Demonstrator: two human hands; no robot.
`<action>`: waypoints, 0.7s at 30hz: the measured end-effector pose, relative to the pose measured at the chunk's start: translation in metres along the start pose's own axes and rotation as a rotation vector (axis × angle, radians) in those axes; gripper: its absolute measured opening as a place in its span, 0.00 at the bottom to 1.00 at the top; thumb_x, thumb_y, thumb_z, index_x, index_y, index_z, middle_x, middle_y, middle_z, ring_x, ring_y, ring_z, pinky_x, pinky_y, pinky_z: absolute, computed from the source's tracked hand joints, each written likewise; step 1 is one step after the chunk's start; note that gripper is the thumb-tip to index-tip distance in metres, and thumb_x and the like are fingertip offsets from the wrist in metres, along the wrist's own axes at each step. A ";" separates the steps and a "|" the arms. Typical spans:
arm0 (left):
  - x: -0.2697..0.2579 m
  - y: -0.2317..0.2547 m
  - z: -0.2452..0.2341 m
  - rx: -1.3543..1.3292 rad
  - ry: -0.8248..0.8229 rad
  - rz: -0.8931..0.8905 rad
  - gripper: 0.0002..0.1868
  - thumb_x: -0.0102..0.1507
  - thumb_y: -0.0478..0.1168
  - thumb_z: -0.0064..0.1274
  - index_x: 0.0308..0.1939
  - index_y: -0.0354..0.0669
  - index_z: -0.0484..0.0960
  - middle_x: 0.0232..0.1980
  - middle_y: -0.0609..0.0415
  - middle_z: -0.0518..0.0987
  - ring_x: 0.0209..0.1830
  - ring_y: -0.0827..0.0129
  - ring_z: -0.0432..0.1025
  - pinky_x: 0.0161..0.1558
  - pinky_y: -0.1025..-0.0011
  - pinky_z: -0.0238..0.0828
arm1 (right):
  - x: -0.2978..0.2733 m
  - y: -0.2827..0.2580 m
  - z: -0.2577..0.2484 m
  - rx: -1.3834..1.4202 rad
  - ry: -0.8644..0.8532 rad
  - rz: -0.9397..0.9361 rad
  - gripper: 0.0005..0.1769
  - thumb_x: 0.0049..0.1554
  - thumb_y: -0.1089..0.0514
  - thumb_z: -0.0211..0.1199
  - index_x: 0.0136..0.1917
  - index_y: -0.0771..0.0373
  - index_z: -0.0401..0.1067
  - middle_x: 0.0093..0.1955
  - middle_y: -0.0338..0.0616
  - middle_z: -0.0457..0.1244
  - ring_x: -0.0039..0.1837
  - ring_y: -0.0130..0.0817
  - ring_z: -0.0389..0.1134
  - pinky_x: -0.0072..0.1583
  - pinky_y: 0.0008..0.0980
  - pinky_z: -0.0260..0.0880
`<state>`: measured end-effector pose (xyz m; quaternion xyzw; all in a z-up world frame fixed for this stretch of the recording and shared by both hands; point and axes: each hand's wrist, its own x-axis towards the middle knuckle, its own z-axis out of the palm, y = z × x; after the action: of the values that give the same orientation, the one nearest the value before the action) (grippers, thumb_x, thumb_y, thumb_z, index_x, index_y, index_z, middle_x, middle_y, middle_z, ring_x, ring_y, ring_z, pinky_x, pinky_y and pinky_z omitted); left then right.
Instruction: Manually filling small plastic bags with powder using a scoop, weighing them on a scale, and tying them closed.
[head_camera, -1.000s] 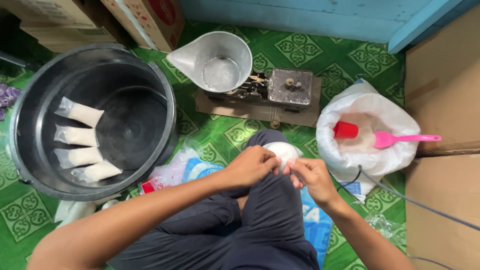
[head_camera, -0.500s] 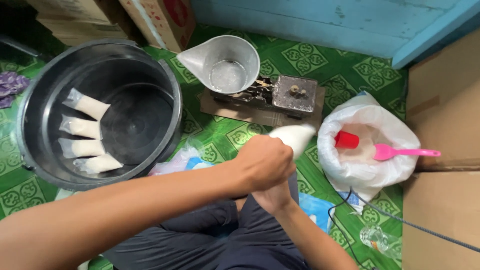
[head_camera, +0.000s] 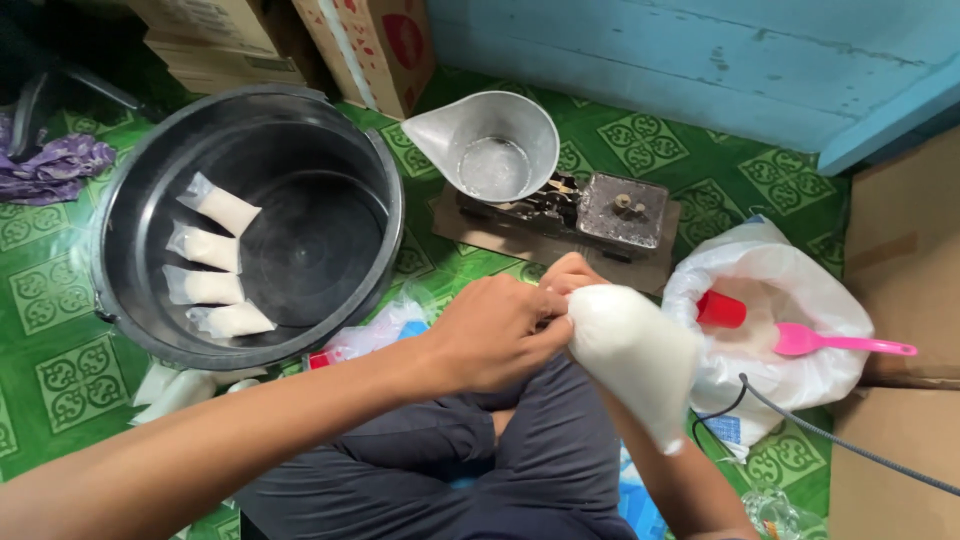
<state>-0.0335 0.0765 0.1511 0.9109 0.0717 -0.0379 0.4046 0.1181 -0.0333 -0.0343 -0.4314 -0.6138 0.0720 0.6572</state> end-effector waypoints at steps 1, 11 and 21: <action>-0.002 -0.002 0.001 0.001 -0.001 0.001 0.21 0.61 0.56 0.38 0.24 0.48 0.77 0.24 0.36 0.76 0.35 0.34 0.72 0.32 0.48 0.69 | 0.009 -0.012 -0.001 -0.001 0.002 -0.001 0.13 0.59 0.55 0.62 0.36 0.65 0.71 0.42 0.50 0.64 0.44 0.40 0.65 0.49 0.32 0.67; 0.004 -0.015 0.013 -0.046 -0.173 0.083 0.19 0.61 0.51 0.40 0.20 0.46 0.73 0.17 0.48 0.74 0.23 0.48 0.72 0.29 0.61 0.69 | 0.013 -0.066 -0.048 -0.817 -0.063 -0.510 0.09 0.58 0.55 0.60 0.36 0.53 0.75 0.37 0.43 0.67 0.33 0.37 0.61 0.39 0.36 0.62; 0.044 -0.084 0.081 -0.362 -0.062 -0.098 0.17 0.58 0.49 0.42 0.22 0.42 0.78 0.24 0.42 0.76 0.32 0.47 0.73 0.38 0.57 0.68 | -0.021 -0.072 -0.042 -0.981 -0.095 0.097 0.15 0.57 0.54 0.60 0.30 0.55 0.67 0.39 0.36 0.59 0.37 0.37 0.61 0.43 0.38 0.62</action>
<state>-0.0044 0.0765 0.0296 0.8170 0.1093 -0.0722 0.5615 0.1182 -0.1111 0.0030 -0.7141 -0.5839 -0.1754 0.3440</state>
